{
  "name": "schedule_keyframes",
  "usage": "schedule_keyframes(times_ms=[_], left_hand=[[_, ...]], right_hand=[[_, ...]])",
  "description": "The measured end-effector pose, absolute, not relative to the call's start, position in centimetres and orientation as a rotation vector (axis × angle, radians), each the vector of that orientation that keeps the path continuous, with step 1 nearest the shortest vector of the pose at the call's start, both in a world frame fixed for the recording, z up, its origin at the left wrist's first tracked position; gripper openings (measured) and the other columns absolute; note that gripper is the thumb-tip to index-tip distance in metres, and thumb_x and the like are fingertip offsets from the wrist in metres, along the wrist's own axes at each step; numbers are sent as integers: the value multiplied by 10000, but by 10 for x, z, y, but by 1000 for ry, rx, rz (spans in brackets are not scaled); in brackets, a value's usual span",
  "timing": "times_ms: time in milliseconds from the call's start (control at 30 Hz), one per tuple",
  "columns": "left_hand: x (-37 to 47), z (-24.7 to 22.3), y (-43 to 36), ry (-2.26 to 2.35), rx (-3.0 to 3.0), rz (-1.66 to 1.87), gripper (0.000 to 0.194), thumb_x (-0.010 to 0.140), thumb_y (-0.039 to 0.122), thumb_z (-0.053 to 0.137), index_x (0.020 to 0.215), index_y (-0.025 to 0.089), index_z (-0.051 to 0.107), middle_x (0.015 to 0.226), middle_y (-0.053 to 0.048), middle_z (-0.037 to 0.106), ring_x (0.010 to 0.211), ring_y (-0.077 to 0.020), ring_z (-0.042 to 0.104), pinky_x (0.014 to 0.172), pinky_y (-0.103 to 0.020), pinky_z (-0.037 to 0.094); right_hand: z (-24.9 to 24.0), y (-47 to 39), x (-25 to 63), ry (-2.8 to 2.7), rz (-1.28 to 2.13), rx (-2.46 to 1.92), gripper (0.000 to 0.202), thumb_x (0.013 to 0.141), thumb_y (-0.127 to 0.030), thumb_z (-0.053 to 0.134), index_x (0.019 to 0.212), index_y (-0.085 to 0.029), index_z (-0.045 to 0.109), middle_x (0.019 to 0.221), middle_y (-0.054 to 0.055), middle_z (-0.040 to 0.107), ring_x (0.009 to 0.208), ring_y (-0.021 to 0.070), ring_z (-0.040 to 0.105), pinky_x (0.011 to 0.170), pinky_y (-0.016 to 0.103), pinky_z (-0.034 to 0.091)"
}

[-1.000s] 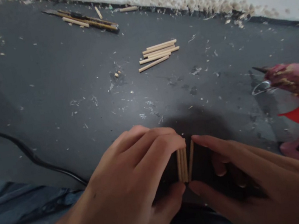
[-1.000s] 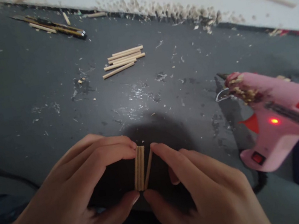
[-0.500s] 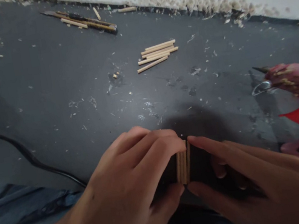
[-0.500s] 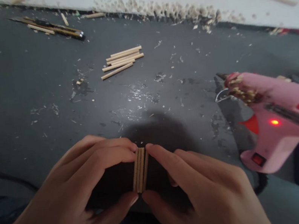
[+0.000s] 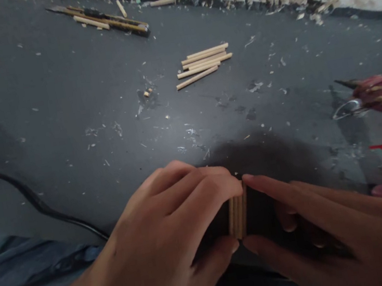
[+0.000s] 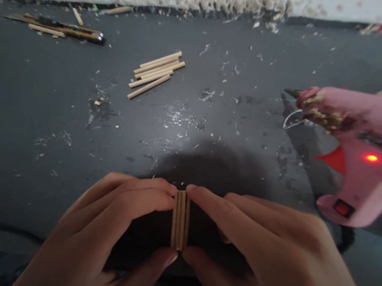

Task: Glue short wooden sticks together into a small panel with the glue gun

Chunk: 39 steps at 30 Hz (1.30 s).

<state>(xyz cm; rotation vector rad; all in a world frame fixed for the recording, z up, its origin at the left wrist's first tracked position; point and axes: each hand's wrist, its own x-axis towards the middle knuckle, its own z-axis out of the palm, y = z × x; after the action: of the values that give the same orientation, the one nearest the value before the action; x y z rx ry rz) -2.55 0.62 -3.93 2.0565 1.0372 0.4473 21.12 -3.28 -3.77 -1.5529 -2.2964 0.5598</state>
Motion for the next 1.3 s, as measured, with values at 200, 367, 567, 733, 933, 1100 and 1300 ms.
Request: schedule_keyframes(times_ms=[200, 367, 567, 733, 933, 1100, 1300], left_hand=[[-25, -38, 4, 1040, 2134, 403, 411, 960, 138, 641, 1324, 273, 506, 1352, 45, 635, 1282, -125, 546, 1214, -249, 365], [-26, -39, 2, 1105, 2139, 353, 529, 933, 199, 666, 1417, 269, 465, 1426, -34, 523, 1348, -192, 505, 1205, -331, 421], [-29, -38, 4, 1102, 2221, 270, 573, 923, 289, 681, 1452, 262, 464, 1437, -69, 501, 1346, -255, 514, 1182, -420, 461], [-28, -34, 15, 1011, 2251, 253, 527, 911, 264, 695, 1401, 236, 504, 1336, -60, 554, 1191, -218, 595, 1026, -366, 543], [-29, -33, 21, 966, 2173, 271, 453, 899, 242, 715, 1324, 233, 560, 1263, -42, 575, 1098, -185, 616, 896, -313, 554], [-32, -37, 21, 965, 2179, 285, 472, 909, 257, 726, 1345, 227, 547, 1281, -47, 567, 1082, -178, 620, 887, -310, 543], [-31, -38, 23, 947, 2193, 297, 440, 918, 279, 725, 1327, 226, 570, 1253, -44, 591, 1080, -190, 612, 886, -326, 535]], right_hand=[[-41, -31, 209, -2262, 529, -1600, 372, 969, -378, 589, 1323, -265, 562, 869, -41, 744, 613, 117, 705, 606, 162, 599], [-42, -29, 207, -2219, 555, -1544, 240, 1003, -345, 565, 1222, -257, 604, 860, -47, 741, 642, 81, 704, 570, 132, 556], [-42, -30, 207, -2193, 548, -1525, 237, 998, -331, 572, 1201, -231, 642, 810, -50, 703, 613, 81, 667, 539, 173, 513], [-44, -30, 204, -2209, 499, -1495, 240, 1002, -335, 582, 1212, -230, 633, 787, -68, 667, 604, 74, 652, 531, 202, 475], [-45, -31, 206, -2205, 508, -1461, 297, 976, -311, 618, 1263, -239, 631, 786, -82, 636, 611, 74, 643, 550, 221, 479], [-46, -30, 207, -2184, 521, -1469, 276, 971, -293, 618, 1239, -234, 652, 763, -84, 618, 596, 64, 614, 544, 209, 465], [-47, -31, 207, -2183, 525, -1454, 277, 984, -300, 627, 1252, -233, 647, 763, -81, 608, 600, 59, 604, 538, 210, 443]])
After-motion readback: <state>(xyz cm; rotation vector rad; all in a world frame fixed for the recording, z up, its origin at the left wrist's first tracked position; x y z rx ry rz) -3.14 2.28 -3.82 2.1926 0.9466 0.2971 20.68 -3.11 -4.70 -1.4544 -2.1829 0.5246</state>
